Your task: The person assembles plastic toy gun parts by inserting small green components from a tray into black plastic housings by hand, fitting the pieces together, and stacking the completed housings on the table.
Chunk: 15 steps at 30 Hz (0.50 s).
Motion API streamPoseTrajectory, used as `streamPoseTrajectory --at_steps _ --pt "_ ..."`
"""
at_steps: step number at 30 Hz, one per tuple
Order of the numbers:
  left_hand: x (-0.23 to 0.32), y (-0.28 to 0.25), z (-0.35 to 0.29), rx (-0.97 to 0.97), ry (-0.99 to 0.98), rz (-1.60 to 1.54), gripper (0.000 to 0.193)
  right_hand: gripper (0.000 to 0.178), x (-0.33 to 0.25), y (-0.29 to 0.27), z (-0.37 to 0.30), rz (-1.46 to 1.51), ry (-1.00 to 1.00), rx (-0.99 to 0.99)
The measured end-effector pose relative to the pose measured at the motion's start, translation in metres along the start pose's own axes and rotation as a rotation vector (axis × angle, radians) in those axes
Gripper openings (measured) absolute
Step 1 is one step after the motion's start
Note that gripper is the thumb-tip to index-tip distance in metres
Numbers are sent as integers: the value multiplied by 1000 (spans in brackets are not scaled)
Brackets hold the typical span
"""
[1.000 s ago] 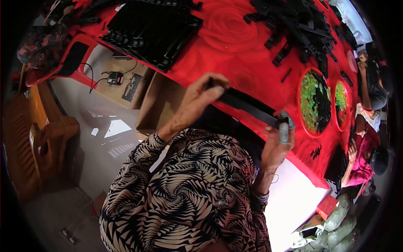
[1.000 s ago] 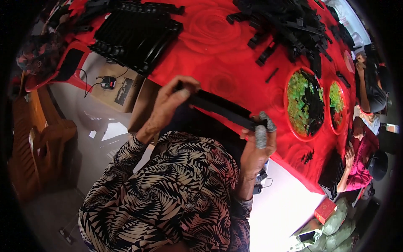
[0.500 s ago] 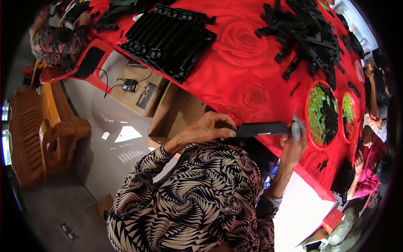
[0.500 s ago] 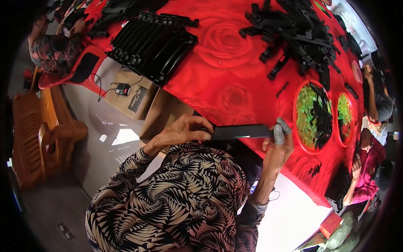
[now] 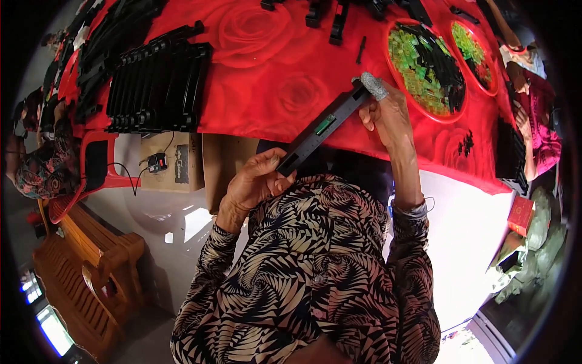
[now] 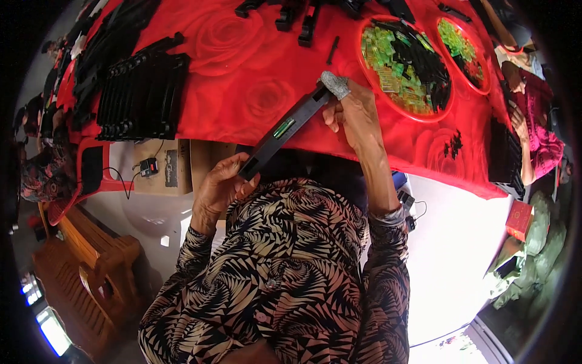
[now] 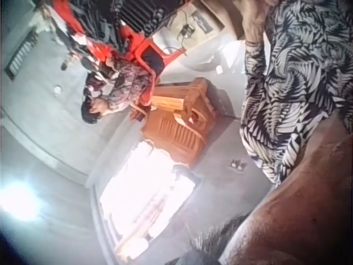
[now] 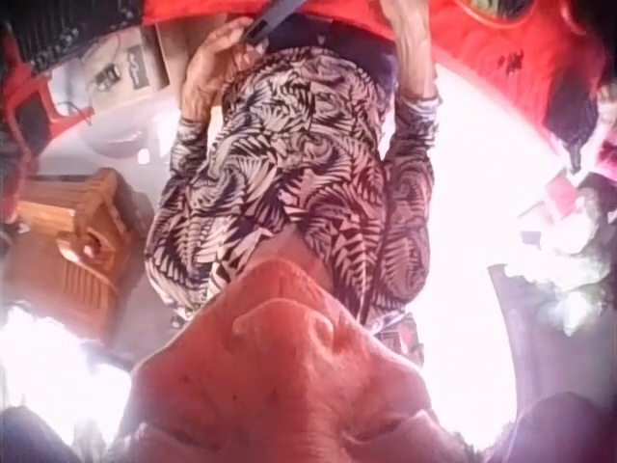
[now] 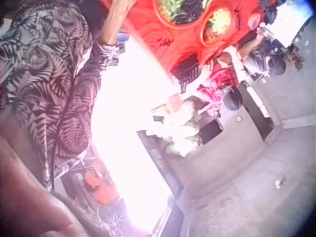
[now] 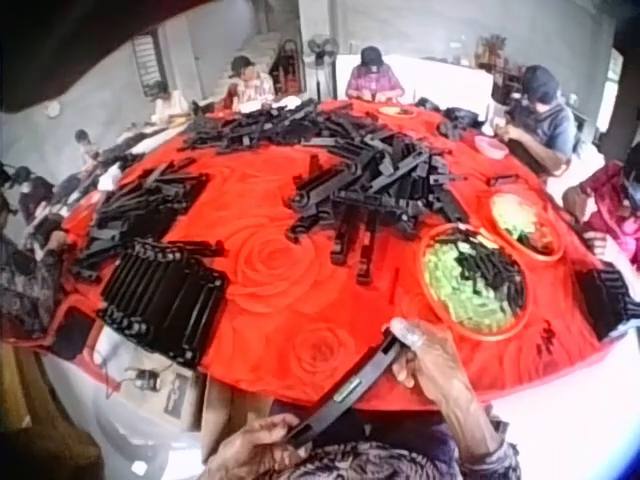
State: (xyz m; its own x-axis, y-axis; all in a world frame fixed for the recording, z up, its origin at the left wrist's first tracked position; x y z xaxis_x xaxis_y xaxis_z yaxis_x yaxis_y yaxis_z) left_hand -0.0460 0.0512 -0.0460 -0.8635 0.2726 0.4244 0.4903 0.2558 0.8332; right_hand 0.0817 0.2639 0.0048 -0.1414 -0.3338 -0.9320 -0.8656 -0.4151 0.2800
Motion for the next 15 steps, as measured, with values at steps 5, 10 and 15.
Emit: streamPoseTrajectory --at_steps 5,10,15 --pt "-4 -9 0 67 13 32 27 30 0 0 -4 10 -4 7" --pt "-1 -15 0 96 37 62 34 29 3 0 -4 39 -14 -17" --pt "0 -19 -2 188 56 94 34 29 4 2 -3 85 -39 -52"
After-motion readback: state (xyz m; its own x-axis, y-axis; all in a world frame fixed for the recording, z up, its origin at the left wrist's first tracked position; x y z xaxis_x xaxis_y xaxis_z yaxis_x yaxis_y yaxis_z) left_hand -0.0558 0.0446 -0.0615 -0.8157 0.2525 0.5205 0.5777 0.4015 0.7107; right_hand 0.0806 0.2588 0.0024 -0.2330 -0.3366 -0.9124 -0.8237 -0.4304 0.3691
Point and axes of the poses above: each hand's wrist, its own z-axis towards the middle knuckle, its own y-axis out of the palm, x = y × z, the point moved 10 cm from there along z, towards the middle knuckle, and after that the axes turned 2 degrees about x, right-handed, at the moved point
